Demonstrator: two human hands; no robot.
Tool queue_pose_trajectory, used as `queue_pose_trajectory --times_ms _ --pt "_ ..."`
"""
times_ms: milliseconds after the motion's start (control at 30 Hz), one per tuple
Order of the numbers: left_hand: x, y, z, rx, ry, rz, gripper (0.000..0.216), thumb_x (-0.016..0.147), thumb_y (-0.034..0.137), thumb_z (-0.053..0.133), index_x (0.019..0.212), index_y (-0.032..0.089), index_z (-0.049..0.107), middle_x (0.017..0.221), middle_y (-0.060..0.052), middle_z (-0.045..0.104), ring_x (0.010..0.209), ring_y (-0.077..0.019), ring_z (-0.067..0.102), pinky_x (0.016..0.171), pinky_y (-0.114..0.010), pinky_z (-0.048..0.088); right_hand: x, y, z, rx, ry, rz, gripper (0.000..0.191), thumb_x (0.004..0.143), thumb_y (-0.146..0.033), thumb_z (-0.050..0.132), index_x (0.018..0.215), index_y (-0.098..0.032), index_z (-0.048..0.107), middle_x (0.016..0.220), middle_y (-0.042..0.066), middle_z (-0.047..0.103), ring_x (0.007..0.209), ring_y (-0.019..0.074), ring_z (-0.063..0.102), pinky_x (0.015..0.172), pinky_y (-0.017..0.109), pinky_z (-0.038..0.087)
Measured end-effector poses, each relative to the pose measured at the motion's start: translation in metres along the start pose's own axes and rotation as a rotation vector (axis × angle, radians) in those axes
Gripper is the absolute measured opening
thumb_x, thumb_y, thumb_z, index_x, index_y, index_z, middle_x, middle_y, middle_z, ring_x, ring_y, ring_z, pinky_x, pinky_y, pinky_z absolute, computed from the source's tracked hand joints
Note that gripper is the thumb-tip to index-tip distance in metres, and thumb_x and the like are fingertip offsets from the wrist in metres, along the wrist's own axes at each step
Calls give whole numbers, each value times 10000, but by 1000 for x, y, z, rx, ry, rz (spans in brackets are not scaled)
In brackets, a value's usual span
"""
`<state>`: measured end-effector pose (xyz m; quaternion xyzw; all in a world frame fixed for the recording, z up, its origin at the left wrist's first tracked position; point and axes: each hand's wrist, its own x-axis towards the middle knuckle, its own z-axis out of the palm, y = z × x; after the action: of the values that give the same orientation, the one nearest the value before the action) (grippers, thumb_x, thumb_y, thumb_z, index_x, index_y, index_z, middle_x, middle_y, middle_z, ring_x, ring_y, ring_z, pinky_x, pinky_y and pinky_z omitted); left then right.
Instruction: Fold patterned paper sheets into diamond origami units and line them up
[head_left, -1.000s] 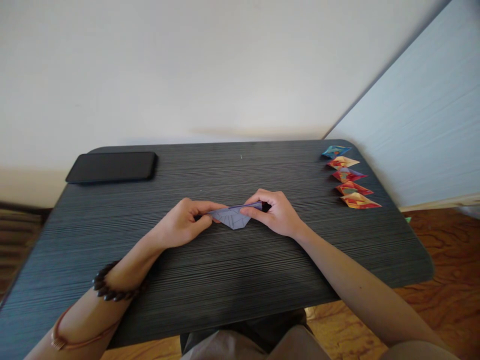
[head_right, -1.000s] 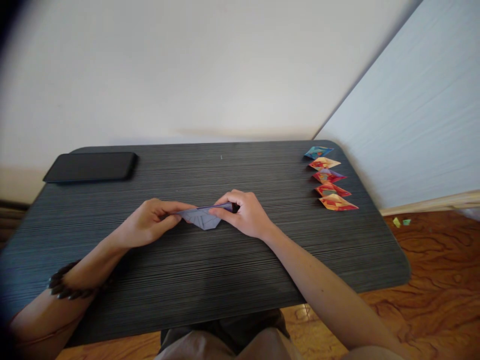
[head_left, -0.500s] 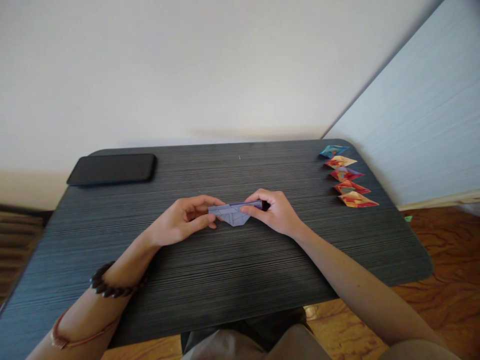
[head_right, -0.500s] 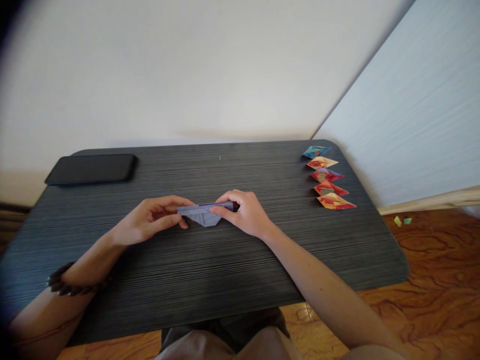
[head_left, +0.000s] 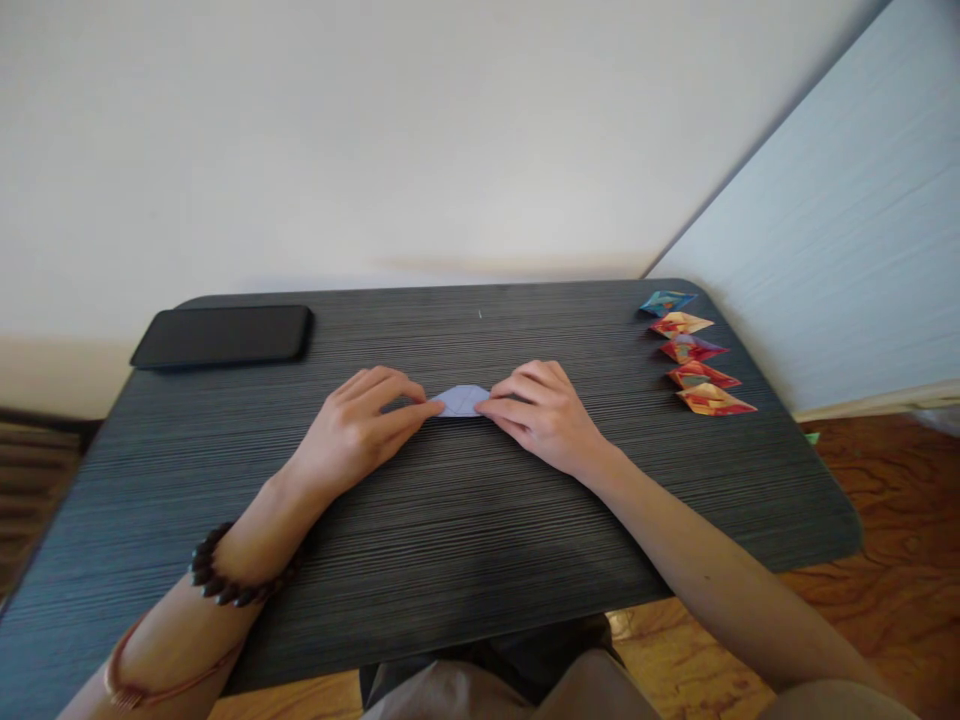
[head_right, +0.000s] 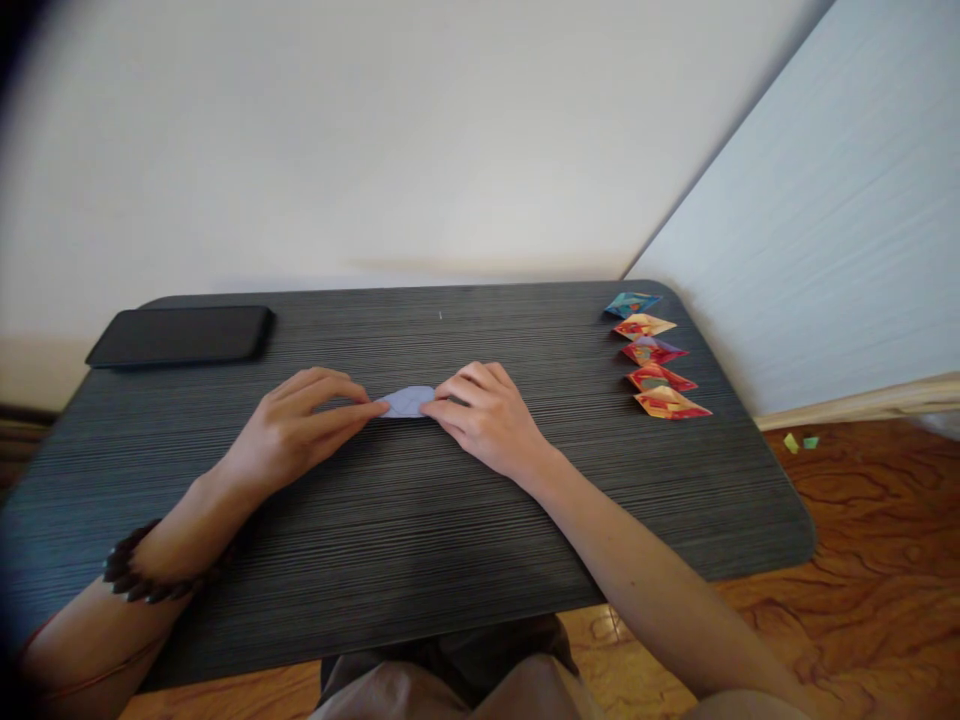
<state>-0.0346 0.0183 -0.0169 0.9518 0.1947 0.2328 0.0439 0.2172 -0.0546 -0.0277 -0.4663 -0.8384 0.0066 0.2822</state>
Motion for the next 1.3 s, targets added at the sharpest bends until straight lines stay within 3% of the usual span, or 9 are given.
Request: queue_pose_trajectory --times_ms 167,500,800,1300 --pt "2 6 2 92 -171 9 248 891 221 512 1104 229 638 984 -55 633 929 -203 553 814 -362 466 -1 -1 2 -51 -92 8 215 928 -239 487 1014 -247 684 983 -1 684 928 177 504 824 357 339" --pt "4 16 10 172 -118 12 202 899 225 508 1047 171 634 944 -59 641 921 -214 544 801 -358 475 2 -11 -2 0 -127 152 213 928 -266 488 959 -231 697 941 12 693 925 177 523 815 349 314" --pt "7 15 14 50 -136 -67 186 923 208 462 985 151 628 916 -70 633 853 -185 553 797 -349 481 0 -6 2 113 -144 329 205 894 -377 541 862 -227 677 872 14 670 865 180 504 779 344 291" --pt "6 14 16 -13 -138 -133 189 931 242 456 973 159 620 909 -67 626 864 -189 541 815 -357 474 -1 1 3 99 -145 403 317 870 -497 521 801 -222 662 887 26 621 885 194 483 763 352 271"
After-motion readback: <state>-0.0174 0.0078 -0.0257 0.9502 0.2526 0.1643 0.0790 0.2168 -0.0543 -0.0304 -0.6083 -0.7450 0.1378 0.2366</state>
